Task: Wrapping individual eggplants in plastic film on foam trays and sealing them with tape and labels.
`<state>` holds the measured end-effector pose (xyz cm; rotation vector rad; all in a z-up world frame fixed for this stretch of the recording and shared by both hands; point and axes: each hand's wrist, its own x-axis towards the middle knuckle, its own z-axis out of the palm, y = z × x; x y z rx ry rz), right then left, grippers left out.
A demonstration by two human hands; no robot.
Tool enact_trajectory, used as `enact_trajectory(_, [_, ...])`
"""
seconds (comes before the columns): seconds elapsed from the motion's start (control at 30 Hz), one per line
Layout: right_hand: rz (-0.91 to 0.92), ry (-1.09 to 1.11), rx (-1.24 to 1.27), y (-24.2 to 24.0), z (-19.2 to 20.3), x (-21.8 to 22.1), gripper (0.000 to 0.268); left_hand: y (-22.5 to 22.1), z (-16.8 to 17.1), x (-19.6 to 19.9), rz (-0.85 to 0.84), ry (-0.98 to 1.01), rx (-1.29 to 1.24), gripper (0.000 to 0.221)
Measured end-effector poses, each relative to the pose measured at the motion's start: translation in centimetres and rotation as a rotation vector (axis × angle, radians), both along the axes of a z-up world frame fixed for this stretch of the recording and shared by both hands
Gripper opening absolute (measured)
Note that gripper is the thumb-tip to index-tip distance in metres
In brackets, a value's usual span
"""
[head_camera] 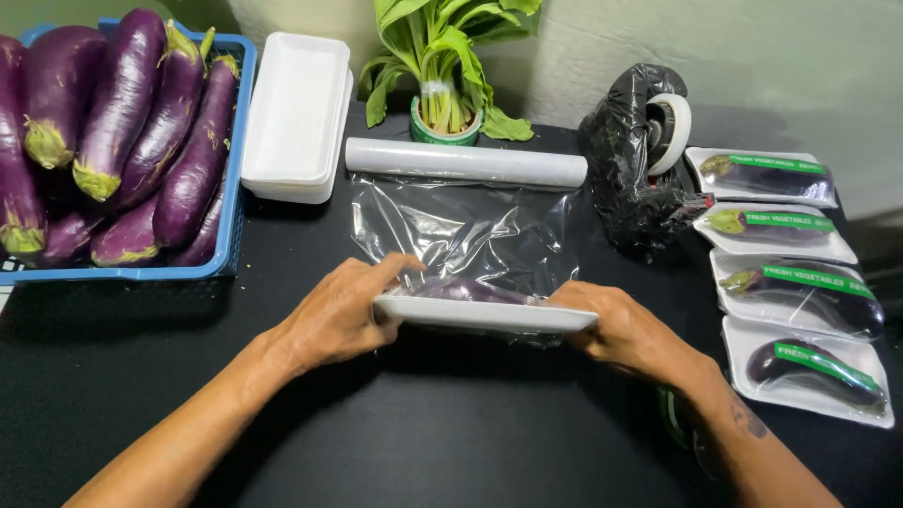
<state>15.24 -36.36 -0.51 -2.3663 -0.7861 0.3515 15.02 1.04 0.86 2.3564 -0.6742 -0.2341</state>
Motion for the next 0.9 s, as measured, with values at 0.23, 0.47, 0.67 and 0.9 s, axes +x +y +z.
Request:
enact_trajectory(0.23, [-0.060, -0.111, 0.085, 0.6, 4.4, 2.1, 0.026, -1.3, 3.2, 1.4, 0.089, 0.002, -0.003, 0.089])
enact_trajectory(0.47, [-0.052, -0.058, 0.094, 0.1, 1.1, 2.0, 0.023, -0.4, -4.7, 0.6, -0.056, -0.115, 0.051, 0.101])
enact_trajectory(0.67, [-0.078, -0.209, 0.049, -0.4, 0.7, 3.1, 0.018, -0.5, -5.3, 2.5, 0.033, -0.310, -0.034, 0.103])
enact_trajectory(0.9, [-0.098, -0.379, -0.024, -1.0, -1.2, -0.9, 0.027, -0.1, -6.7, -1.5, -0.092, -0.789, -0.107, 0.049])
